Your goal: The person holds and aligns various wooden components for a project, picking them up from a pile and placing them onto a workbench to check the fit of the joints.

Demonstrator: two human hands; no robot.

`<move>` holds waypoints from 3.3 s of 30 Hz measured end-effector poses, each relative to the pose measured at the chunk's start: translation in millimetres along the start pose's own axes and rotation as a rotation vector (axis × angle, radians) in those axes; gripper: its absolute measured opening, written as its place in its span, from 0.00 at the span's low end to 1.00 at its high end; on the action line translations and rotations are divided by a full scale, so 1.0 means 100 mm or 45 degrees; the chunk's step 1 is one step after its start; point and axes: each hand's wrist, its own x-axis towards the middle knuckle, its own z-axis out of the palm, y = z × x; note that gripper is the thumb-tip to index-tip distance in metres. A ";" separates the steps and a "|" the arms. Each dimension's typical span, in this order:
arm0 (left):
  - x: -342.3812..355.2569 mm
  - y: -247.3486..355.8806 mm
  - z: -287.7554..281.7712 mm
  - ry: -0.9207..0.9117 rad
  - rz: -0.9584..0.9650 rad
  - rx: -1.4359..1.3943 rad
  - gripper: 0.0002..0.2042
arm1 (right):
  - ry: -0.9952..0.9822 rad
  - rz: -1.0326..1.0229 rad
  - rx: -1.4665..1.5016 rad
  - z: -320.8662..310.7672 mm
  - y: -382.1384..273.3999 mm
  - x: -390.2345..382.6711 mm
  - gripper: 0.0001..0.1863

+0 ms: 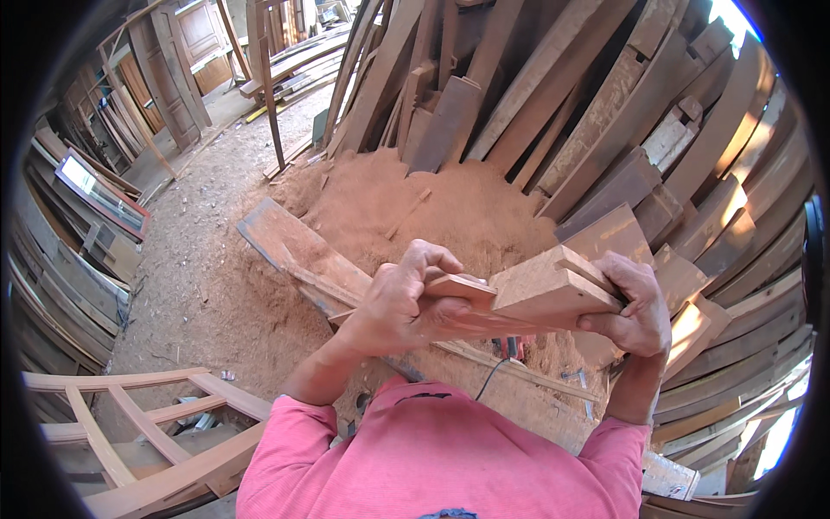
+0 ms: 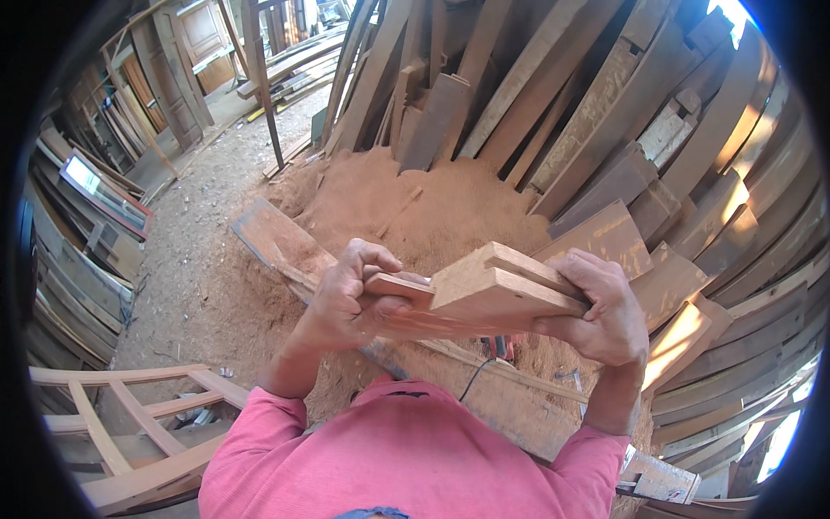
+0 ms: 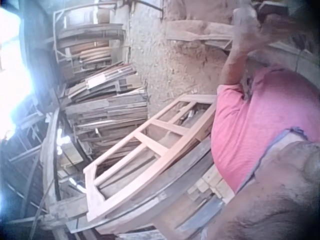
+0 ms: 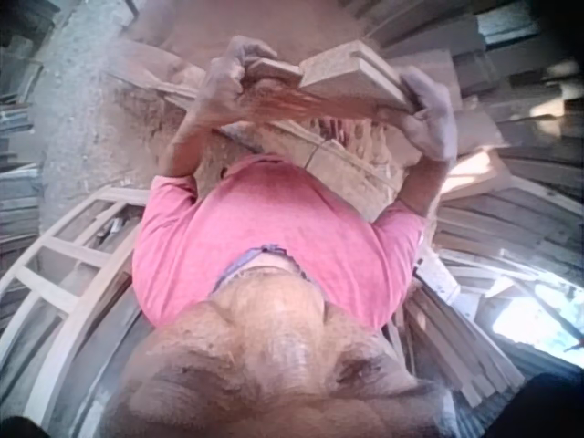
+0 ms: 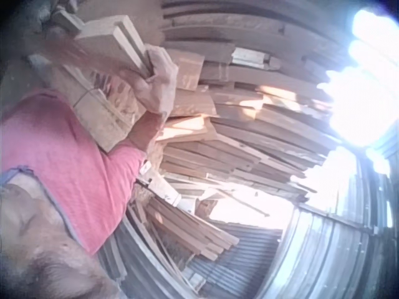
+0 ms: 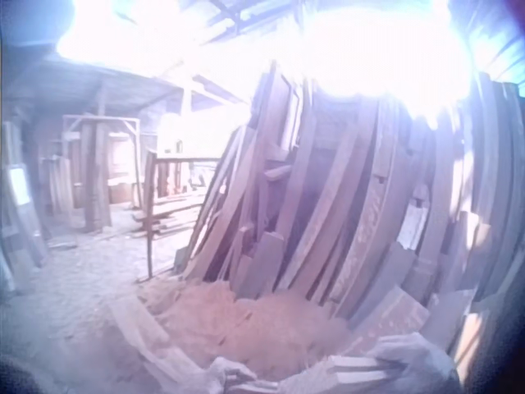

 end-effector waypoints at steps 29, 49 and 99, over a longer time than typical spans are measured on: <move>0.28 -0.04 -0.13 -0.034 0.258 0.130 0.11 | -0.073 0.311 -0.471 -0.08 -0.15 -0.45 0.25; 0.06 0.13 -0.08 -0.186 0.281 0.294 0.14 | 0.078 0.158 -0.208 0.04 -0.02 -0.52 0.32; -1.21 -1.06 -1.70 0.959 0.505 -0.340 0.33 | 0.006 0.518 1.068 1.98 1.19 -0.05 0.22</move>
